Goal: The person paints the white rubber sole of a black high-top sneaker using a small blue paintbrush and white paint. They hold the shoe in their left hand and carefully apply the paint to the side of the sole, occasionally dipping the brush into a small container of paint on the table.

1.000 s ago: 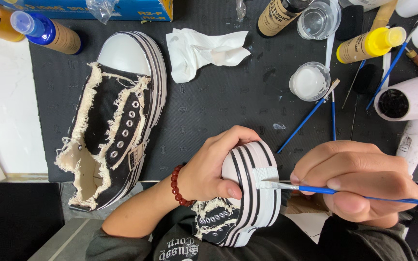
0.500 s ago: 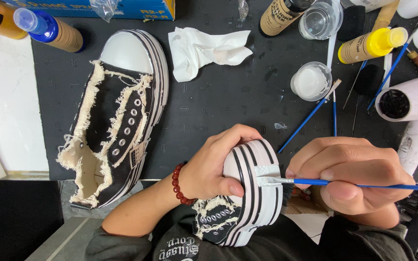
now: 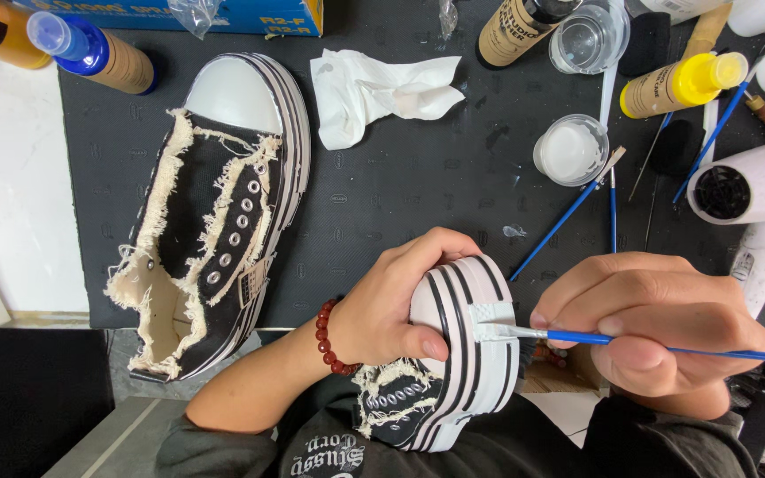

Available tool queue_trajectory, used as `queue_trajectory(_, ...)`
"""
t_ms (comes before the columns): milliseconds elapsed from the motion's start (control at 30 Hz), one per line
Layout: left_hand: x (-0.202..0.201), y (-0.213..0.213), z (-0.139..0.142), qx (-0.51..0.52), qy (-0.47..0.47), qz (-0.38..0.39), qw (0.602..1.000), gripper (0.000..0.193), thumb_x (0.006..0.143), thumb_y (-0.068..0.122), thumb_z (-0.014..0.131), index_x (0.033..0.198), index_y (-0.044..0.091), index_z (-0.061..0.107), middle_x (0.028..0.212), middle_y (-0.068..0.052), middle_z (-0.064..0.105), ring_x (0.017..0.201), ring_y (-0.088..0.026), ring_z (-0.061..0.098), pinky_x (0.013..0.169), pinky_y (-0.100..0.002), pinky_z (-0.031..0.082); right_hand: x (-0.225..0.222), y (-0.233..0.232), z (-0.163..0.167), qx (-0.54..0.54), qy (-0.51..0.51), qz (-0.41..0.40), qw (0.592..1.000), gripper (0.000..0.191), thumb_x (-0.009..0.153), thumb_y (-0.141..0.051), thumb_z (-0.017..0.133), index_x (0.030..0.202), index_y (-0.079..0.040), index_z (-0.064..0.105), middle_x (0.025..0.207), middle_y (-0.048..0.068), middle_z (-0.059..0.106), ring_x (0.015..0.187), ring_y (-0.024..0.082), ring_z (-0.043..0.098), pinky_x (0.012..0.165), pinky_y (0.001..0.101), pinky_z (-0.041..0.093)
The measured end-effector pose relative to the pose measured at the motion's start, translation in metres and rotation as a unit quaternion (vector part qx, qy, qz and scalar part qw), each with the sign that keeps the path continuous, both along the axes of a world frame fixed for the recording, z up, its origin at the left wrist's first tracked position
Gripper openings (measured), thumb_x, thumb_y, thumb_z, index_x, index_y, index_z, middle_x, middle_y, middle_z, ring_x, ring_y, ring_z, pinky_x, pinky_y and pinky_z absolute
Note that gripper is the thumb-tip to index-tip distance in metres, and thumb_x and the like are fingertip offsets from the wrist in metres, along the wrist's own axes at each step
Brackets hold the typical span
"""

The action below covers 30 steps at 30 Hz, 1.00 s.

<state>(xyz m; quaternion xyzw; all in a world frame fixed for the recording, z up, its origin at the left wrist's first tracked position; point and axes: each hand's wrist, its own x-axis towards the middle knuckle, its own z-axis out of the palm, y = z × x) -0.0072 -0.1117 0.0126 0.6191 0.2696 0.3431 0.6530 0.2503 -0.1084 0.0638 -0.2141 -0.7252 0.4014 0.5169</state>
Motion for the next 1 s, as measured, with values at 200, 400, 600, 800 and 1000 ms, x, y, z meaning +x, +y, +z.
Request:
queue_trajectory(200, 0.0004, -0.0003, -0.0007, -0.009, 0.001, -0.003, 1.0, 0.102, 0.086, 0.091, 0.055, 0.135, 0.001, 0.053, 0.118, -0.01, 0.069, 0.11, -0.018, 0.073, 0.097, -0.029, 0.059, 0.0019, 0.0003, 0.0012, -0.014, -0.02, 0.0, 1.0, 0.027, 0.108, -0.025, 0.048, 0.126, -0.007, 0.038, 0.068, 0.017, 0.067, 0.057, 0.029, 0.073, 0.052, 0.0422, 0.061)
queue_trajectory(400, -0.0004, 0.0001, -0.0015, 0.007, -0.001, 0.001, 1.0, 0.1, 0.087, 0.091, 0.053, 0.132, 0.001, 0.052, 0.119, -0.01, 0.069, 0.112, -0.018, 0.073, 0.099, -0.029, 0.058, -0.001, 0.0009, 0.0027, -0.009, -0.019, -0.009, 1.0, 0.026, 0.109, -0.025, 0.049, 0.12, -0.005, 0.036, 0.069, 0.015, 0.067, 0.057, 0.028, 0.075, 0.053, 0.0404, 0.061)
queue_trajectory(600, -0.0002, 0.0008, -0.002, 0.002, -0.003, 0.001, 1.0, 0.101, 0.087, 0.09, 0.053, 0.135, 0.001, 0.052, 0.119, -0.01, 0.068, 0.11, -0.019, 0.073, 0.097, -0.029, 0.059, 0.0016, 0.0026, 0.0022, -0.008, -0.015, 0.009, 1.0, 0.026, 0.107, -0.024, 0.048, 0.124, -0.007, 0.041, 0.068, 0.017, 0.067, 0.06, 0.029, 0.071, 0.052, 0.0416, 0.061)
queue_trajectory(800, -0.0001, 0.0, -0.0026, -0.001, -0.003, 0.0, 1.0, 0.102, 0.087, 0.091, 0.053, 0.135, 0.001, 0.053, 0.118, -0.011, 0.068, 0.11, -0.019, 0.073, 0.097, -0.03, 0.059, 0.0002, 0.0011, -0.0008, -0.009, 0.004, 0.013, 1.0, 0.032, 0.109, -0.021, 0.049, 0.136, -0.008, 0.037, 0.072, 0.017, 0.068, 0.061, 0.029, 0.075, 0.056, 0.0411, 0.062)
queue_trajectory(1000, -0.0002, 0.0, -0.004, 0.016, 0.002, 0.006, 1.0, 0.102, 0.087, 0.091, 0.052, 0.136, 0.001, 0.053, 0.119, -0.01, 0.068, 0.111, -0.019, 0.073, 0.098, -0.029, 0.058, -0.0012, 0.0013, -0.0004, -0.01, 0.002, 0.013, 1.0, 0.037, 0.108, -0.02, 0.049, 0.141, -0.01, 0.037, 0.07, 0.016, 0.068, 0.06, 0.029, 0.073, 0.054, 0.0424, 0.062)
